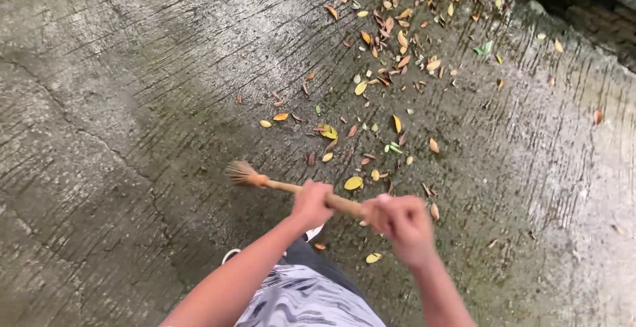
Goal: Sweeping dry leaves and debris from a concrete outdoor surface using a broom.
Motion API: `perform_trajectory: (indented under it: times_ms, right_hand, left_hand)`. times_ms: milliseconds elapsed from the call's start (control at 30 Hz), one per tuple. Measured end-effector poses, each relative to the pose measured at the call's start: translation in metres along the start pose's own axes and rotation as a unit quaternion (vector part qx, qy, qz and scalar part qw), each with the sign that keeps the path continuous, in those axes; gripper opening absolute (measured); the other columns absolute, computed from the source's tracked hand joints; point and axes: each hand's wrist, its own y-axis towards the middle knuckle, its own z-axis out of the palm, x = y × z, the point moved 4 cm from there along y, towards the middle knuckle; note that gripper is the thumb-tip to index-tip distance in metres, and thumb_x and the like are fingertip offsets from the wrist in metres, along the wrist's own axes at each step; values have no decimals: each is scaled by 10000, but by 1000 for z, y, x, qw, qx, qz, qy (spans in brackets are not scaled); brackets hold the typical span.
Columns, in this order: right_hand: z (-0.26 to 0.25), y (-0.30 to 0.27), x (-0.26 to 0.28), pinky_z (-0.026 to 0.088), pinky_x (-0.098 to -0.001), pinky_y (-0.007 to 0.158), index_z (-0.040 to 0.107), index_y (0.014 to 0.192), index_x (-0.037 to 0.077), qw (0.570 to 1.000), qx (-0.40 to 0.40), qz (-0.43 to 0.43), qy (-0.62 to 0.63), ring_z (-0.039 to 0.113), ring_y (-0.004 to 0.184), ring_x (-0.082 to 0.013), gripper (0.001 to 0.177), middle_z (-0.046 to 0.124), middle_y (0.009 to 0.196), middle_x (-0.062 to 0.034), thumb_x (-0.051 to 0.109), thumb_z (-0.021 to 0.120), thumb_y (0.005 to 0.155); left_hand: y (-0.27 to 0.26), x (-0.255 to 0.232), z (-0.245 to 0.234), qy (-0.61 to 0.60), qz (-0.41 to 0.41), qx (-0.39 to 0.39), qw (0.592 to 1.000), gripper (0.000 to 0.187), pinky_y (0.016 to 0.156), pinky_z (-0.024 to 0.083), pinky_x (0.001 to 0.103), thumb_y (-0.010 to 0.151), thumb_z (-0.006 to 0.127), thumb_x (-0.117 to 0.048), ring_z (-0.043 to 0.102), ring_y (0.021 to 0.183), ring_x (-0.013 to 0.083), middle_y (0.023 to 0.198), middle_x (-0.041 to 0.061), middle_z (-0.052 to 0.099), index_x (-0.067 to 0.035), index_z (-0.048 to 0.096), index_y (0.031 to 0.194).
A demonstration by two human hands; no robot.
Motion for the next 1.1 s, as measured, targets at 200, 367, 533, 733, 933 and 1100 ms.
perform_trajectory:
  times_ms: [200,367,533,733,933,1100]
  right_hand:
    - [4,-11,2,315,-341,467,525,554,15,957,-21,116,-264,393,439,-151,443,436,476,-8,148,543,976]
    - [-32,-11,53,339,-324,486,492,559,6,956,-65,36,-284,383,466,-136,462,474,510,-7,137,520,1002]
    - [-12,0,95,392,-319,551,413,589,34,975,-32,-104,-196,427,502,-118,463,474,540,-3,115,498,1037]
    - [36,56,58,333,-314,464,452,569,13,993,19,-76,-84,399,465,-127,473,483,523,-35,137,486,1025]
    - [112,123,-16,362,-321,519,514,683,-6,979,149,-91,-103,441,527,-122,390,495,609,-31,135,503,1046]
    - [78,151,-32,302,-332,502,466,660,-34,969,87,1,-232,361,522,-137,425,399,584,-54,125,553,1045]
  left_hand:
    - [27,-2,57,-87,173,-110,975,244,776,456,507,815,787,-233,579,886,380,835,117,613,-97,601,733]
    - [66,-101,83,-149,273,-61,948,284,766,459,489,858,771,-266,580,884,367,821,108,611,-89,580,746]
    - [58,-131,30,-171,293,-73,938,294,780,474,466,878,763,-292,588,903,347,841,95,600,-88,572,788]
    - [50,-41,-72,-5,187,-101,977,228,822,470,493,831,780,-299,587,941,356,860,104,630,-121,665,746]
    - [54,103,-116,84,-49,-187,977,214,945,389,614,782,794,-350,455,1230,352,1156,100,593,-145,756,828]
    - [108,87,-90,60,-58,-103,991,152,1037,191,805,800,772,-322,242,1472,425,1409,117,479,-211,763,903]
